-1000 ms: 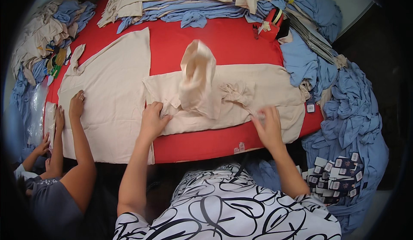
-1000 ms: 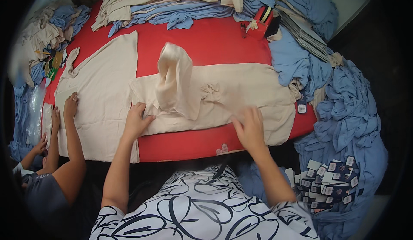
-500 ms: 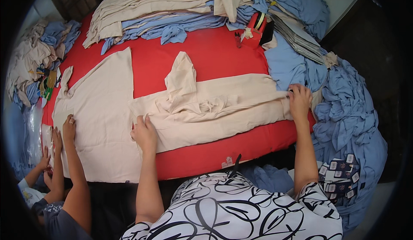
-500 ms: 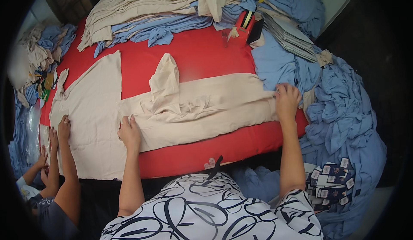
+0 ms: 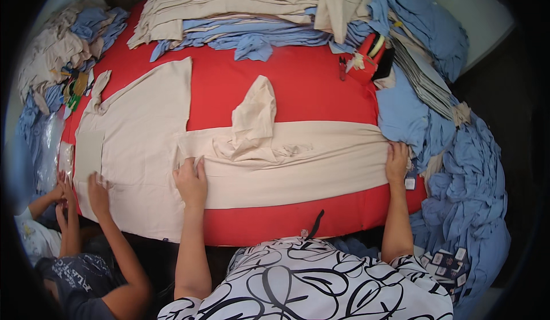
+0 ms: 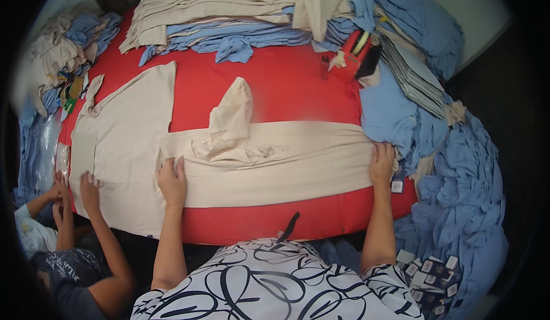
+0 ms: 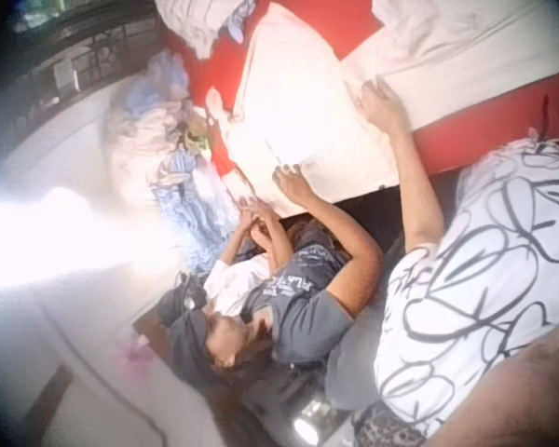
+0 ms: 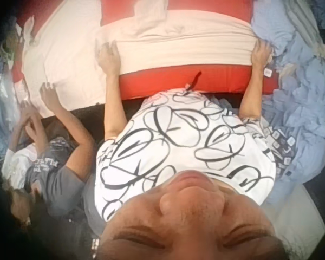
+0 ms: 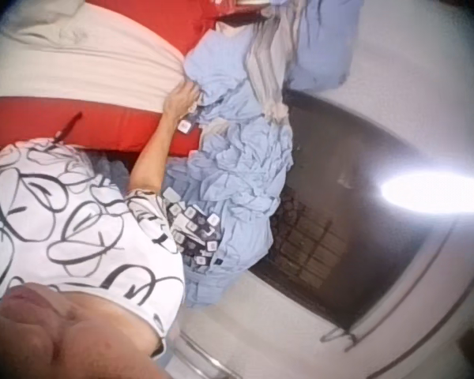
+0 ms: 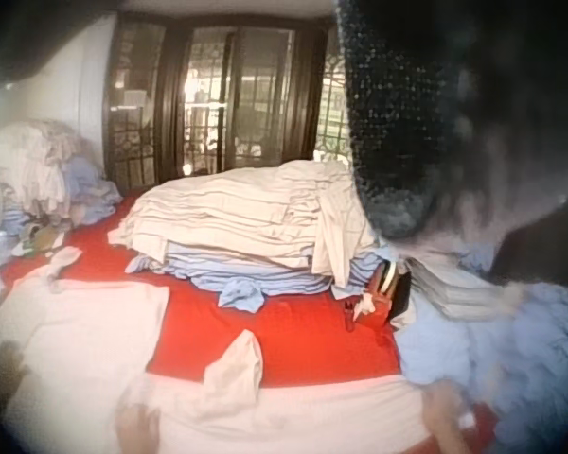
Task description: The person folds collared shirts on a table using a square cardboard template. They pick up a shirt from a pile, spread it flat, place the cardboard guide on the back, fold the sleeves and sides over the guide, and finally fold the bottom up to complete the rectangle before removing the template.
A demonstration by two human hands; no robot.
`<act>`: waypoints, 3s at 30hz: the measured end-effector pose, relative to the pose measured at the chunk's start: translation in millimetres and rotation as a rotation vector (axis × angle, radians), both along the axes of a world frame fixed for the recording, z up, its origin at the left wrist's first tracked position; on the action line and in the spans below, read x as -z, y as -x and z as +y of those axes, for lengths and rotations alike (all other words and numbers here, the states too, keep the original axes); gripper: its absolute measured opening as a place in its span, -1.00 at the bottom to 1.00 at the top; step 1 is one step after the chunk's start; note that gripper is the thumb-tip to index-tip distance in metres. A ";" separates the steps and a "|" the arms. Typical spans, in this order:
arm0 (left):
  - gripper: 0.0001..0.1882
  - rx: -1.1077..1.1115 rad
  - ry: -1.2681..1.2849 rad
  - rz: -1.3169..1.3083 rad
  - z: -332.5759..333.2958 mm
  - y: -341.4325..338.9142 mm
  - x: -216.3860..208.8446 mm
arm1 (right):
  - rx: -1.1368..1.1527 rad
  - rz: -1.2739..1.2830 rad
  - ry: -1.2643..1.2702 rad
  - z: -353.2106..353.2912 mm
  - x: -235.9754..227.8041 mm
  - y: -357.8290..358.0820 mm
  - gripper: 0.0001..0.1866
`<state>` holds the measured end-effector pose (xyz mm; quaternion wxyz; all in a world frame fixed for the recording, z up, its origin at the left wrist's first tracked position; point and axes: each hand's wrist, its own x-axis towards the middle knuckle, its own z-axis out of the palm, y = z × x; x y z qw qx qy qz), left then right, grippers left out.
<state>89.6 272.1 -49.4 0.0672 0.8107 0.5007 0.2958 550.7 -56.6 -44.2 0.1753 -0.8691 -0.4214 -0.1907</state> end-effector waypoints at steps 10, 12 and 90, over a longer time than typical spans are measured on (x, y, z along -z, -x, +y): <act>-0.79 0.070 0.024 -0.172 1.5 1.6 -2.8 | -0.191 0.603 0.054 315.9 -51.8 148.7 -0.18; -0.79 0.084 0.071 -0.165 1.0 -2.9 -7.7 | -0.311 0.771 0.051 353.4 -56.4 153.6 -0.36; -0.31 0.529 -0.003 0.221 -56.6 -61.6 -44.0 | -0.304 0.476 -0.109 81.5 -52.4 145.4 -0.72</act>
